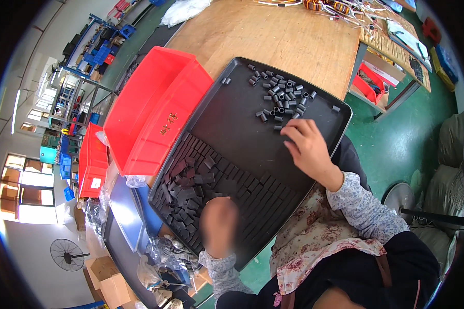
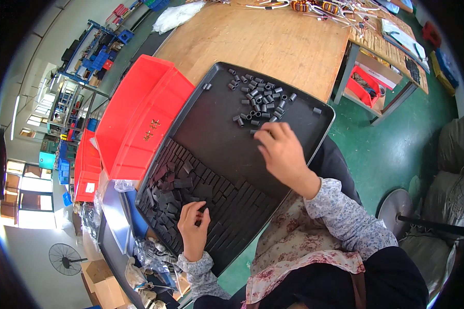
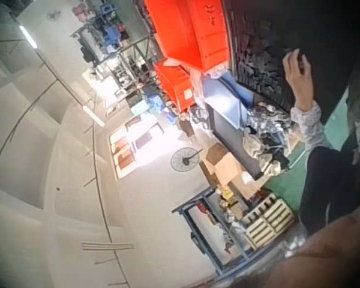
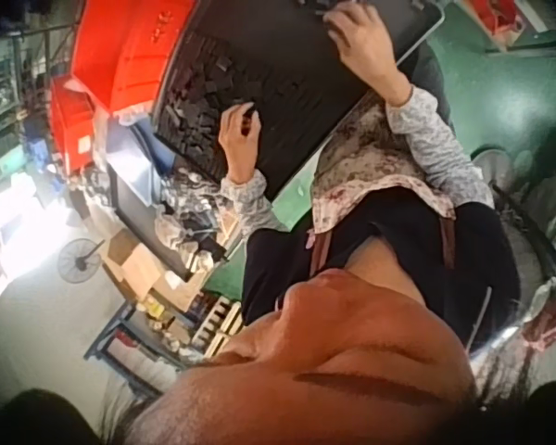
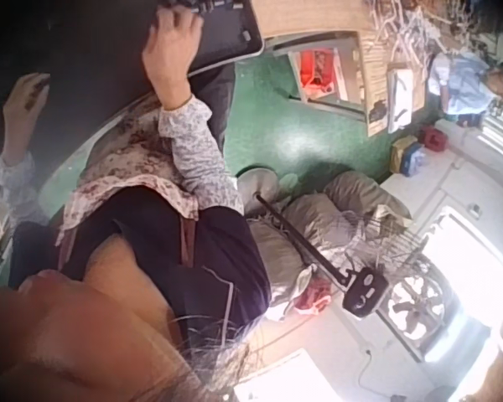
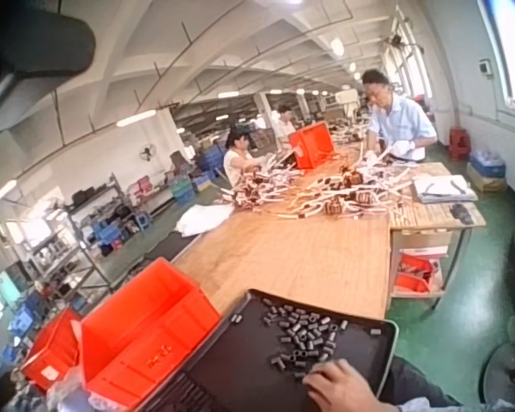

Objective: The person sits at a workbench in a factory and assembles small black plastic components. They pick up a flat rectangular piece and a cylindrical piece from a black tray, fit them together, and place the assembled unit back on the tray. The process is repeated continuously throughout the clip.

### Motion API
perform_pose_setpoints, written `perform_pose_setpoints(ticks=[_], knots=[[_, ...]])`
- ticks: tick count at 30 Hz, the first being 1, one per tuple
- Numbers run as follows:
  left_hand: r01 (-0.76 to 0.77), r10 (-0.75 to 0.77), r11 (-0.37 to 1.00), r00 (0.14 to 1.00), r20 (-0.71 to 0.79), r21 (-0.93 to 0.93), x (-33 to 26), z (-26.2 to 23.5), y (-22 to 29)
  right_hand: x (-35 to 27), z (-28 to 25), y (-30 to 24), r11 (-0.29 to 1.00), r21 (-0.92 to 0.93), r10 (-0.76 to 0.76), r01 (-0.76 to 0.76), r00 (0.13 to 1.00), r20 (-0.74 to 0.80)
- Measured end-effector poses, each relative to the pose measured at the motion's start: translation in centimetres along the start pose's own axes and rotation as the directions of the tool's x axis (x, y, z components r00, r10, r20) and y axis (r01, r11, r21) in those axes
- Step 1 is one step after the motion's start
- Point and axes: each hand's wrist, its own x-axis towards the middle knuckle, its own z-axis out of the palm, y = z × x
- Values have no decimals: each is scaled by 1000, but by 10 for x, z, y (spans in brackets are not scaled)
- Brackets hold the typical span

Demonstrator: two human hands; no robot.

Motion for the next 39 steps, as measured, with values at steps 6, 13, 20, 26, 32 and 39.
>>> perform_pose_setpoints(ticks=[6, 13, 20, 26, 32, 39], knots=[[18, -19, 1000, 998, -57, -14, 6, -8, -8, -9, 0, 34, 997, -67, 40, -35, 997, 67], [-24, 23, 945, 1000, -7, -326, 14, 8, 12, -10, -7, 0, 967, 243, 41, -70, 991, 125], [384, -161, 645, 913, 374, -660, 6, 37, 23, -28, 3, -8, 956, 275, 10, -105, 946, 324], [459, -187, 473, 886, 424, -752, 3, 43, 23, -30, 4, -35, 441, 717, 97, -541, 822, 561], [433, -108, 574, 882, 459, -695, -3, 46, 13, -38, 11, -46, 138, 674, -58, -726, 673, 737], [475, -131, 587, 855, 502, -655, -4, 45, 10, -39, 12, -41, 135, 628, -89, -767, 622, 778]])
